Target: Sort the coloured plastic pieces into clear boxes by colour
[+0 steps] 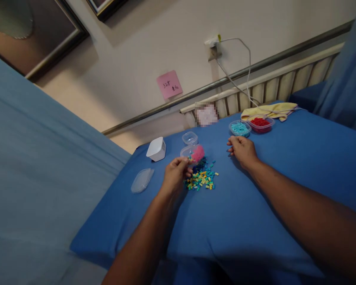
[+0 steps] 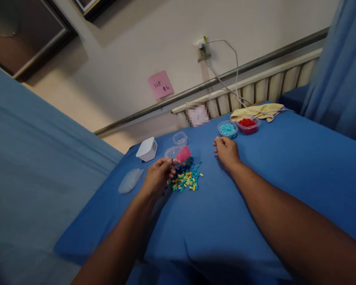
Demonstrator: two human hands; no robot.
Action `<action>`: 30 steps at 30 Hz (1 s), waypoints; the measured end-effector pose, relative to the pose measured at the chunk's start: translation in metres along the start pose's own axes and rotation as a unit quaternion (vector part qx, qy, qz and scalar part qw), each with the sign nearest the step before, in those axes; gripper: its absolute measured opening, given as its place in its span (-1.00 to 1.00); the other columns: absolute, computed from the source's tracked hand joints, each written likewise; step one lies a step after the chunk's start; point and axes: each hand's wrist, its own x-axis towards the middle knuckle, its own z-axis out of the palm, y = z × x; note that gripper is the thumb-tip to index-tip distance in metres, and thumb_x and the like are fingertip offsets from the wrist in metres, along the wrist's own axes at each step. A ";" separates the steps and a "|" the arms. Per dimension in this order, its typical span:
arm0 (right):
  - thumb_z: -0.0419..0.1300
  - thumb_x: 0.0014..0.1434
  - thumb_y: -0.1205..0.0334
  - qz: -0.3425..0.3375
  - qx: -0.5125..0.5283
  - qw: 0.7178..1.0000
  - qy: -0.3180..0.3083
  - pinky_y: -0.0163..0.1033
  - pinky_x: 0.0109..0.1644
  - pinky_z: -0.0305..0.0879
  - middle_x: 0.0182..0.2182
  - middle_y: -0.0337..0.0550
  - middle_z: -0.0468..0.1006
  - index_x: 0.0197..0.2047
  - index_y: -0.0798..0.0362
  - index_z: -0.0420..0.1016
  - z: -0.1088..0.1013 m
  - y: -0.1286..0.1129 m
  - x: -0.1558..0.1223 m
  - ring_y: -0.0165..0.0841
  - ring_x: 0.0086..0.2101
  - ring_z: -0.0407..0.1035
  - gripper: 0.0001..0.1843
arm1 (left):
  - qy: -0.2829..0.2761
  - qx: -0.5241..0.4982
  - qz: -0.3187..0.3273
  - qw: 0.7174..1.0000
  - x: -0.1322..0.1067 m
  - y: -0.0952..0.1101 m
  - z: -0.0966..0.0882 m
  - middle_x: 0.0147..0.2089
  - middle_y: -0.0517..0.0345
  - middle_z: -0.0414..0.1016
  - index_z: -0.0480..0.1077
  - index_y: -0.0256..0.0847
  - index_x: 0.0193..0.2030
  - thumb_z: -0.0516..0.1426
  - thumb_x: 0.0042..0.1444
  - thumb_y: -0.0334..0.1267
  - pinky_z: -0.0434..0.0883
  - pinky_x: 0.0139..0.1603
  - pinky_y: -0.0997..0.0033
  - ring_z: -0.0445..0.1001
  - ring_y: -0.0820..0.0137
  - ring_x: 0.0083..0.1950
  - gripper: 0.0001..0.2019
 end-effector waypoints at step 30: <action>0.29 0.26 -0.24 -0.039 -0.078 0.994 -0.067 -0.30 -0.44 0.35 -0.30 -0.09 0.74 -0.26 0.02 0.65 0.003 0.000 -0.002 -0.36 -0.48 0.51 -0.54 | -0.095 0.487 0.240 0.834 0.173 0.002 0.086 0.04 -0.18 0.69 0.69 -0.19 -0.11 0.27 0.21 -0.44 0.44 0.28 0.09 0.63 0.01 0.14 -0.82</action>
